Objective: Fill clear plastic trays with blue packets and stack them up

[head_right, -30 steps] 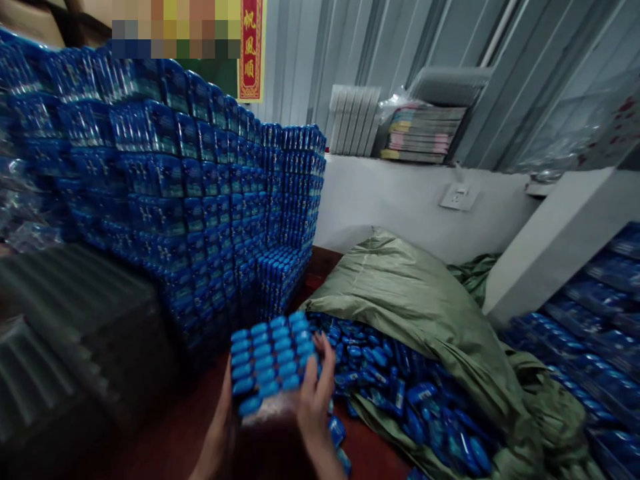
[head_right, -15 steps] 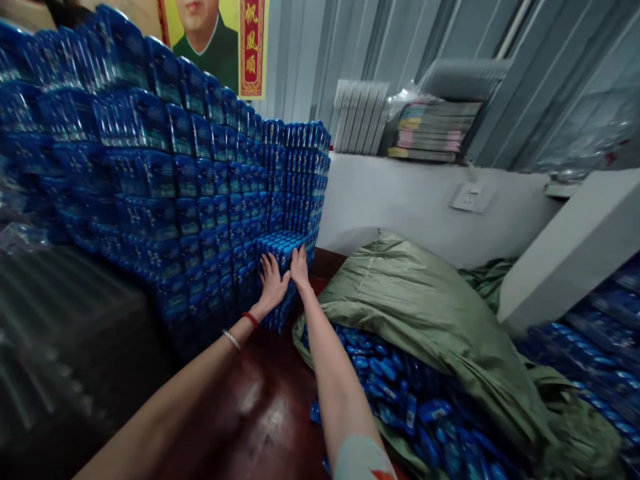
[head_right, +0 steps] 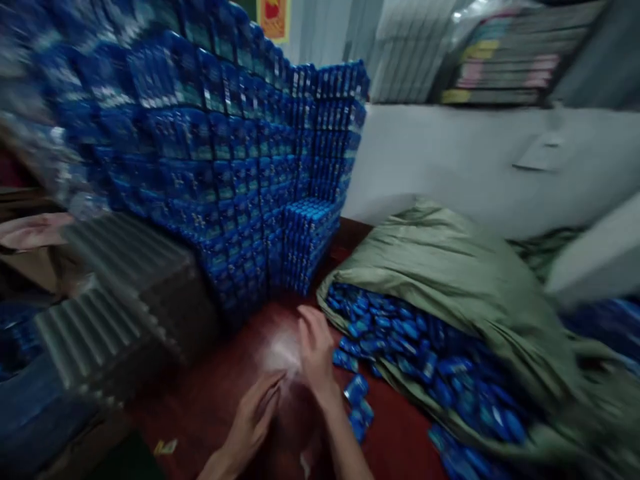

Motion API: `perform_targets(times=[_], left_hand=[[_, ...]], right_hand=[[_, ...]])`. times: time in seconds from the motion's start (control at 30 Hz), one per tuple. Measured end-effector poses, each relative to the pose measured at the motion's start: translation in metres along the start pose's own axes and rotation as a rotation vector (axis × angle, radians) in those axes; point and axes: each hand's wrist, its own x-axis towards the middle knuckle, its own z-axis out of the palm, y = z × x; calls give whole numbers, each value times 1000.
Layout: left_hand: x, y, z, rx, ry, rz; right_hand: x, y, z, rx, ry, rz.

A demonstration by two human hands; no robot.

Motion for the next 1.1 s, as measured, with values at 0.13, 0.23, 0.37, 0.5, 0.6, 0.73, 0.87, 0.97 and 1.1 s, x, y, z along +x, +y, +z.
perform_targets(times=[0.13,0.23,0.37,0.5,0.6,0.73,0.87,0.97,1.1], left_hand=[[-100,-31,-12,100,-232,1],[-129,-42,-23,127,-276,56],[-117,-33,-18,131,-334,98],[-83,-4,-2,97,-388,136],[-66,15,6,72,-418,177],[-68,26,15,33,-409,226],[-87,25,23,17,-438,194],[-97,22,25,12,-496,148],[-101,14,27,-23,-514,124]], right_hand=[[-108,3,-62,-456,-139,59],[-165,-4,-135,-934,23,184],[-203,-18,-224,-1447,276,409],[-211,-9,-267,-1584,235,509],[-211,-4,-269,-1569,210,491],[-214,-11,-254,-1552,213,442],[-218,-16,-246,-1532,199,413],[-217,-11,-247,-1486,179,411],[-214,-6,-246,-1397,79,332]])
